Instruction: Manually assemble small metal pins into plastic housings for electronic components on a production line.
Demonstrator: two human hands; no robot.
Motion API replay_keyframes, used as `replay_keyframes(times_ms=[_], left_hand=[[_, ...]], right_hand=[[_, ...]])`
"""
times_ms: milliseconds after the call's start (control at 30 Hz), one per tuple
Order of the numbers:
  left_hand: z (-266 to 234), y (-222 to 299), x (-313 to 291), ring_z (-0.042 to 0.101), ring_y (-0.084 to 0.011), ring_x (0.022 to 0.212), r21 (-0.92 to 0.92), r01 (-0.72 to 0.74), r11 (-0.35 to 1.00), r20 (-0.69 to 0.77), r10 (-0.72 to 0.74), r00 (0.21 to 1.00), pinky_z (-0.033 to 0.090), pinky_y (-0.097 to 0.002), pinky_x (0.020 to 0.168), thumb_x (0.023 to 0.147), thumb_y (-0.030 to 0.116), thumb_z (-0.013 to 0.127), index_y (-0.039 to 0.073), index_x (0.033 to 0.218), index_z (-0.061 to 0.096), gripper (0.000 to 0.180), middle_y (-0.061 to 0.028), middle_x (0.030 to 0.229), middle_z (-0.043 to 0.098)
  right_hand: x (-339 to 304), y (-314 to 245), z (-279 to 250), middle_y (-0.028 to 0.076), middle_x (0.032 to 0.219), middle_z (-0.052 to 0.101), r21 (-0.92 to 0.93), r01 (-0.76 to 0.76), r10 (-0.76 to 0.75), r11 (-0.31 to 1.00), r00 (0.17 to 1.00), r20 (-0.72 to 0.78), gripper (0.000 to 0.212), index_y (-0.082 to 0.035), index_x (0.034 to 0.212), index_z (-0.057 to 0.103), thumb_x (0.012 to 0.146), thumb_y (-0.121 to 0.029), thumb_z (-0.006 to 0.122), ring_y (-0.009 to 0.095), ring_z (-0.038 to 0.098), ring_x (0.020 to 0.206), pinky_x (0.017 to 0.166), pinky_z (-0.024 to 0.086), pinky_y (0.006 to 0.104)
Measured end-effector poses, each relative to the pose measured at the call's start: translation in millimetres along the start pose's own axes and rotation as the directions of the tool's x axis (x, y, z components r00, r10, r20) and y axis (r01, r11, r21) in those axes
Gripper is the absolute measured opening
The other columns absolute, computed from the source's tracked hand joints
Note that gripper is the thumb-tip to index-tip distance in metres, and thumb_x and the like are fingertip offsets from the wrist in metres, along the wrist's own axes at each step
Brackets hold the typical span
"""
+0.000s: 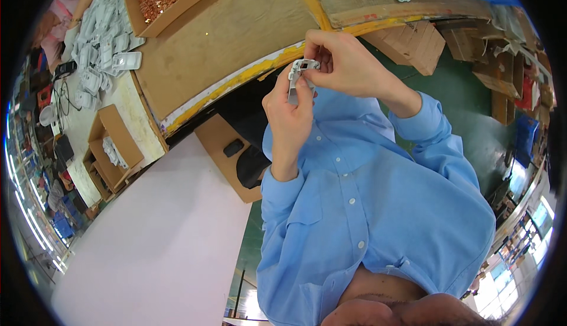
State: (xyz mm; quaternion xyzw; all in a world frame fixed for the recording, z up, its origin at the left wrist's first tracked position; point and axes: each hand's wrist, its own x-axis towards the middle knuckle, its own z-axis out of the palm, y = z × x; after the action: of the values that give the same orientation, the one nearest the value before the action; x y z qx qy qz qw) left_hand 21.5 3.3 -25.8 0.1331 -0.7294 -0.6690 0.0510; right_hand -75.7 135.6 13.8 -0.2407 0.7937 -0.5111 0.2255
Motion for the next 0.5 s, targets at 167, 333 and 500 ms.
replay_keyframes(times_ms=[167,333,500], left_hand=[[-12,-5,5,0.066,-0.0157,0.070,0.136,-0.076,0.988,0.002,0.077,0.997,0.051,-0.0262,0.062,0.092,0.007,0.055,-0.002,0.113,0.060,0.024,-0.0106,0.080,0.068],[-65,-19,14,0.059,-0.0098,0.066,0.169,0.009,0.986,0.015,-0.012,1.000,0.047,-0.0238,0.058,0.088,0.012,0.065,-0.003,0.108,0.064,0.025,-0.0070,0.079,0.066],[-173,-8,93,0.052,-0.0056,0.063,0.119,0.152,0.981,-0.430,-0.087,0.899,0.042,-0.0205,0.055,0.090,0.026,0.068,0.010,0.096,0.064,0.018,0.0001,0.078,0.061]], right_hand=[[9,10,12,0.011,0.068,0.058,-0.019,0.047,-0.048,0.999,0.998,-0.039,0.021,-0.001,0.081,0.054,0.073,-0.011,0.071,0.022,0.059,0.061,0.056,0.046,0.0325],[21,8,8,0.003,0.079,0.060,0.075,0.033,-0.031,0.997,0.999,-0.031,0.024,-0.001,0.094,0.058,0.078,-0.011,0.073,0.011,0.057,0.071,0.062,0.047,0.0264],[24,43,-9,0.003,0.092,0.062,0.142,0.107,-0.072,0.984,0.970,-0.231,0.023,-0.001,0.112,0.059,0.090,-0.006,0.059,0.008,0.058,0.084,0.069,0.048,0.0247]])
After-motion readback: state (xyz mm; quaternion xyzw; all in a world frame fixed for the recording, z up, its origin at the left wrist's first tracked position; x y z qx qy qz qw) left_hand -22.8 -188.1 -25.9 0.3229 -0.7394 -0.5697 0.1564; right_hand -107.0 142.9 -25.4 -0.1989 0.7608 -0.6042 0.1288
